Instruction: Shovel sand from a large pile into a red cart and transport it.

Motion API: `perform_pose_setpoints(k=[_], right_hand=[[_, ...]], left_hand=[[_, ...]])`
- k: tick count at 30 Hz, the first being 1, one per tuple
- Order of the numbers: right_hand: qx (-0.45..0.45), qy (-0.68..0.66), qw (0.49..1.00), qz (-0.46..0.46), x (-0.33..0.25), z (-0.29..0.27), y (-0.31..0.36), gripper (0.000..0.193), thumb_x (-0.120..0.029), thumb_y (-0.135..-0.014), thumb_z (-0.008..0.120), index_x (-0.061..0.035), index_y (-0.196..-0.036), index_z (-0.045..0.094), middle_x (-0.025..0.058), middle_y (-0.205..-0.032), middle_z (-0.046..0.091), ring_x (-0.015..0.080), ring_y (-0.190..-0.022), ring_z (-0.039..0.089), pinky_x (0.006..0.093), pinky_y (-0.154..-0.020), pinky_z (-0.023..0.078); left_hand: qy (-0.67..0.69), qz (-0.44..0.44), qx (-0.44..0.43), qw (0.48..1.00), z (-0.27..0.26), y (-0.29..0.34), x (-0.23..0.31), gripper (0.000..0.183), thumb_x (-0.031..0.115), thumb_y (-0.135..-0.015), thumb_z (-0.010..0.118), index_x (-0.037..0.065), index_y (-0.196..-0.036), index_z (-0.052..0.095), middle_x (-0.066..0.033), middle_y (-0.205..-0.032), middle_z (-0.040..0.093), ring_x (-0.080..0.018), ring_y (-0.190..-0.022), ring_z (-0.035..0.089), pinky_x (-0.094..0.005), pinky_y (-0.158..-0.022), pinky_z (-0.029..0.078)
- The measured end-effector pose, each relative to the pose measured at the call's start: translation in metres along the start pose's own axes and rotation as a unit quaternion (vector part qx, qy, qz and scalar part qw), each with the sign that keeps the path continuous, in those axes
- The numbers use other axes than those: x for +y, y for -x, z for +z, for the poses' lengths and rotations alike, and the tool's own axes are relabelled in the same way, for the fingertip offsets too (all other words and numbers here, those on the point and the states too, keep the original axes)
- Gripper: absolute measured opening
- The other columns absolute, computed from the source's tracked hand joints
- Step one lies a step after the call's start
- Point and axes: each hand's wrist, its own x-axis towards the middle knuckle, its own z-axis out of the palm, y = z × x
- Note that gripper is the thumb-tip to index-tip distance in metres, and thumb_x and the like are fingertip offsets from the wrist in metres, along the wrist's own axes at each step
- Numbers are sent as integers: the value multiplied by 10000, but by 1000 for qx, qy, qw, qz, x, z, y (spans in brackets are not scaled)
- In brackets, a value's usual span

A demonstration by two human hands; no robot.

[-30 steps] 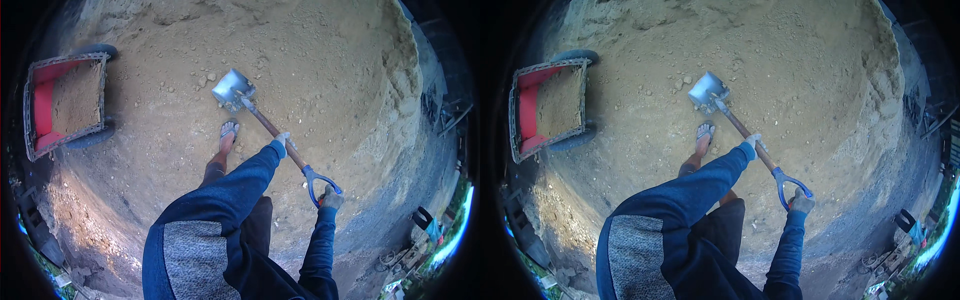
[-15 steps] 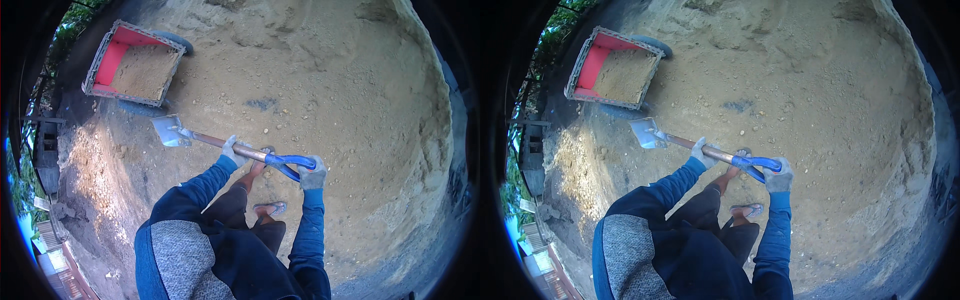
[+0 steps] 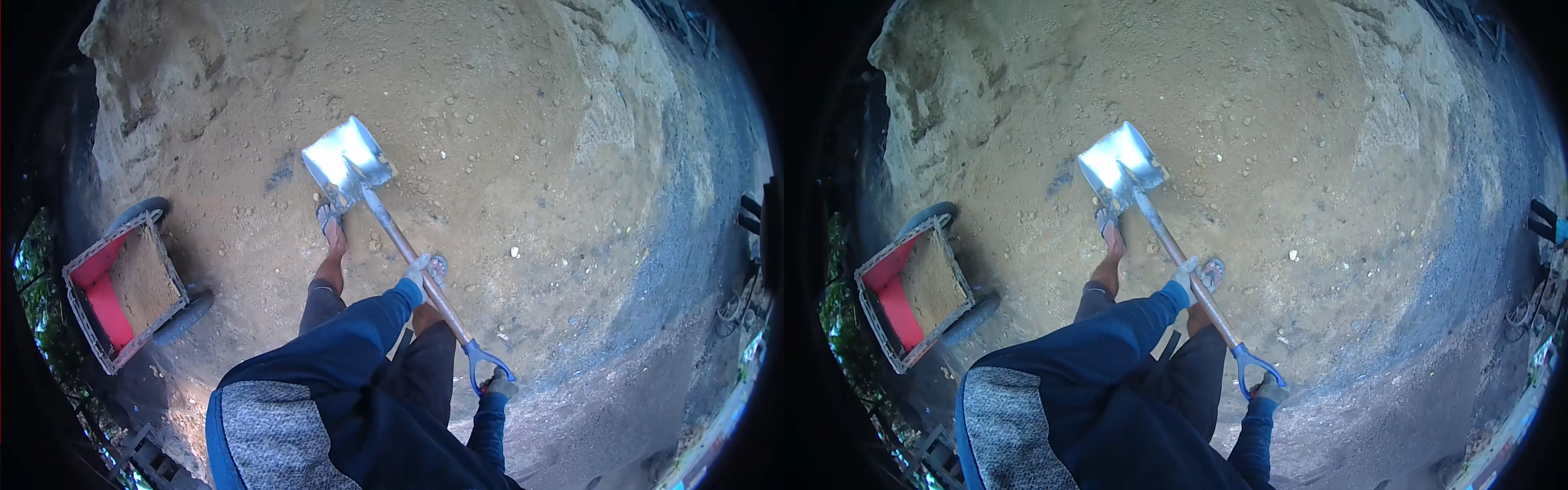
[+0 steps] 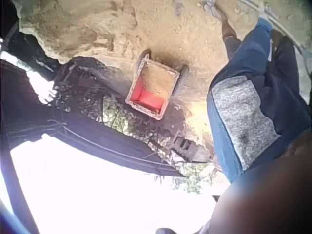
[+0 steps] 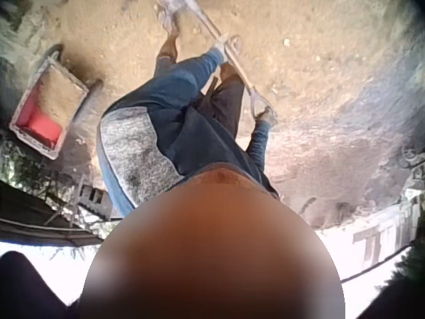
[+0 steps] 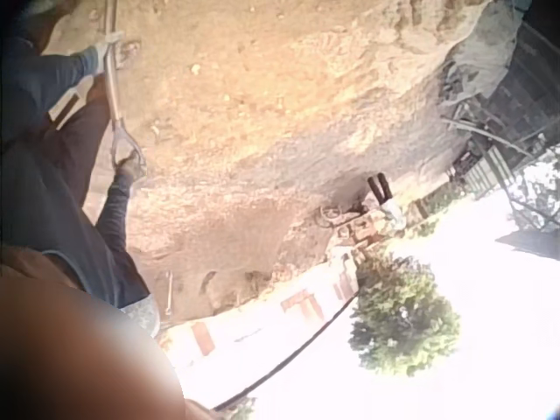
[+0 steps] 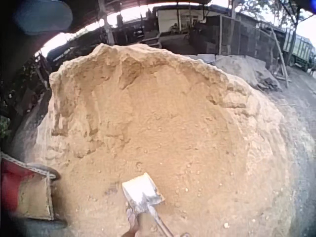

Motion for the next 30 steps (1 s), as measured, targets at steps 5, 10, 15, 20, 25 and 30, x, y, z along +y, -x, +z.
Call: perform_pose_setpoints(k=[5,10,15,20,25,30], right_hand=[[291,22,955,43,84,-142,54,63,27,-732,559,-8,-782,542,86,-527,495,175,-339,432,316,-284,337],[295,18,954,57,45,-45,26,82,19,-724,572,8,-796,533,73,-540,484,171,-347,432,311,-282,323],[77,-146,986,-23,-55,177,26,198,22,-723,617,0,-883,503,84,-544,506,172,-355,466,288,-307,367],[21,-110,979,-168,-116,235,67,141,-8,-761,593,1,-860,493,70,-513,490,158,-334,449,283,-308,376],[-2,-119,968,-219,-133,196,96,175,-8,-757,611,0,-900,511,81,-554,517,163,-353,463,288,-318,383],[-118,10,973,-199,-167,167,130,219,26,-735,610,-4,-917,492,89,-564,517,177,-350,469,310,-308,405]], left_hand=[[-201,-193,153,948,-41,-11,-154,284,337,-798,597,111,-721,442,-58,-594,461,-277,-531,501,-469,-562,449],[-210,-165,133,954,-12,-74,-97,230,290,-824,546,126,-716,426,-47,-559,425,-256,-510,472,-438,-541,435],[-227,-69,40,971,98,-141,126,278,278,-841,505,142,-626,391,-21,-491,394,-229,-472,447,-470,-576,428],[-177,20,-36,983,141,-108,211,243,248,-837,532,150,-640,431,-14,-516,415,-224,-476,449,-461,-619,437],[-49,14,-89,995,108,-37,205,232,270,-837,540,131,-684,436,-26,-531,427,-232,-484,469,-469,-572,439],[66,97,-14,993,49,55,219,217,273,-841,533,136,-700,440,-40,-533,429,-252,-450,481,-492,-505,450]])
